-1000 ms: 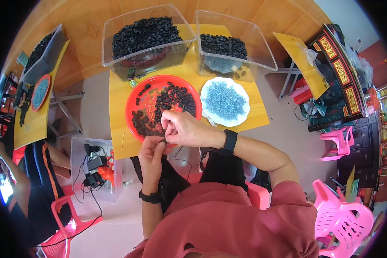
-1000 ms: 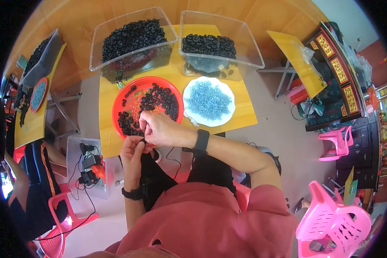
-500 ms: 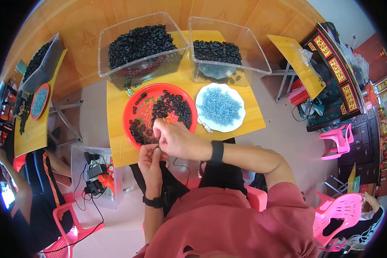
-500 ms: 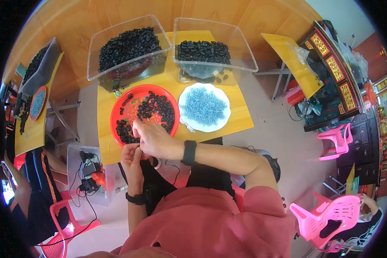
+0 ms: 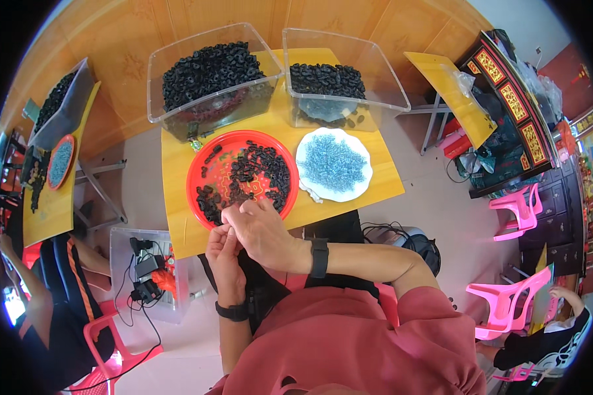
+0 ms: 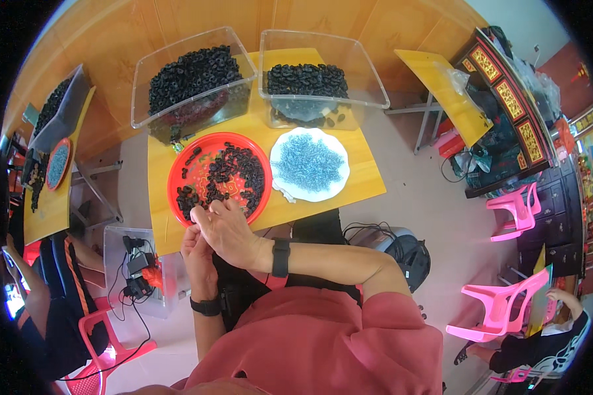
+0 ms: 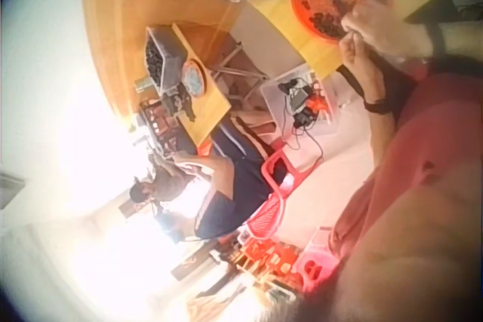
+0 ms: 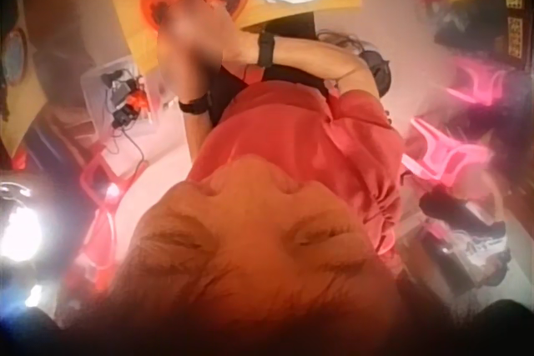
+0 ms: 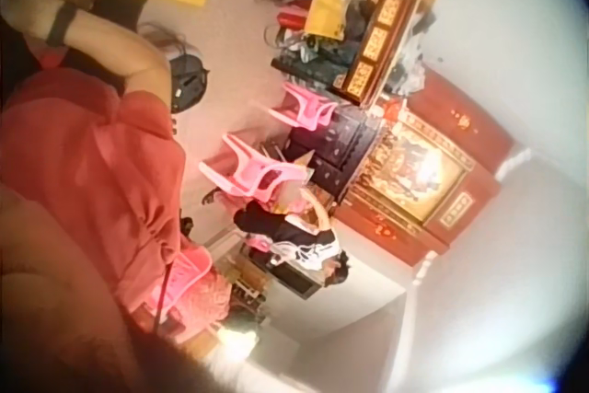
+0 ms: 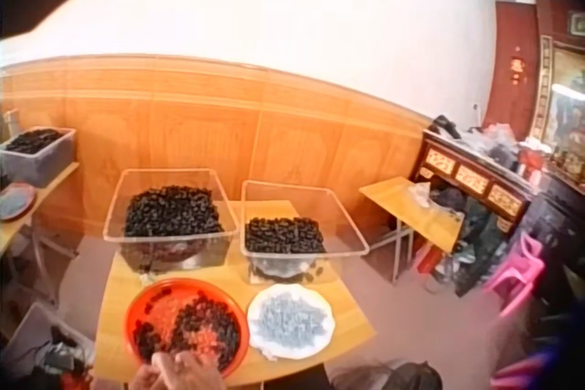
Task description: The person assembles small plastic components by picking pieces from a tray and connecting them together by hand.
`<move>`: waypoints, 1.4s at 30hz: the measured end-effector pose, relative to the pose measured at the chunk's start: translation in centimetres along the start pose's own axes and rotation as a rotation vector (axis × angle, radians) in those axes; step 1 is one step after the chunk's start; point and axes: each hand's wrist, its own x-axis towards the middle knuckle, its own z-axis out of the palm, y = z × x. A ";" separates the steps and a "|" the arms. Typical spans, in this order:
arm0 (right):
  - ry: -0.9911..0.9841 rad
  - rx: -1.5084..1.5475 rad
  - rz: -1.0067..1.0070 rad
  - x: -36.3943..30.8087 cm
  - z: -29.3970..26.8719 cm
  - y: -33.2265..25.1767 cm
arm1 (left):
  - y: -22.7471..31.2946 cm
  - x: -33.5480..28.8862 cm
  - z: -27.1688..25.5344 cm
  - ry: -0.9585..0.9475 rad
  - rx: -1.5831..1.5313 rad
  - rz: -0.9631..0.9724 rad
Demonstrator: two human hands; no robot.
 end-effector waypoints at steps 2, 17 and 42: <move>0.024 -0.001 -0.016 -0.1 0.4 0.2 | 0.1 0.0 0.2 0.018 -0.018 -0.012; 0.099 0.308 0.016 -0.2 1.7 0.5 | 0.0 0.2 0.0 0.016 -0.125 -0.011; -0.162 0.135 -0.013 1.4 -2.1 1.9 | 0.6 0.5 -0.8 -0.093 -0.167 -0.127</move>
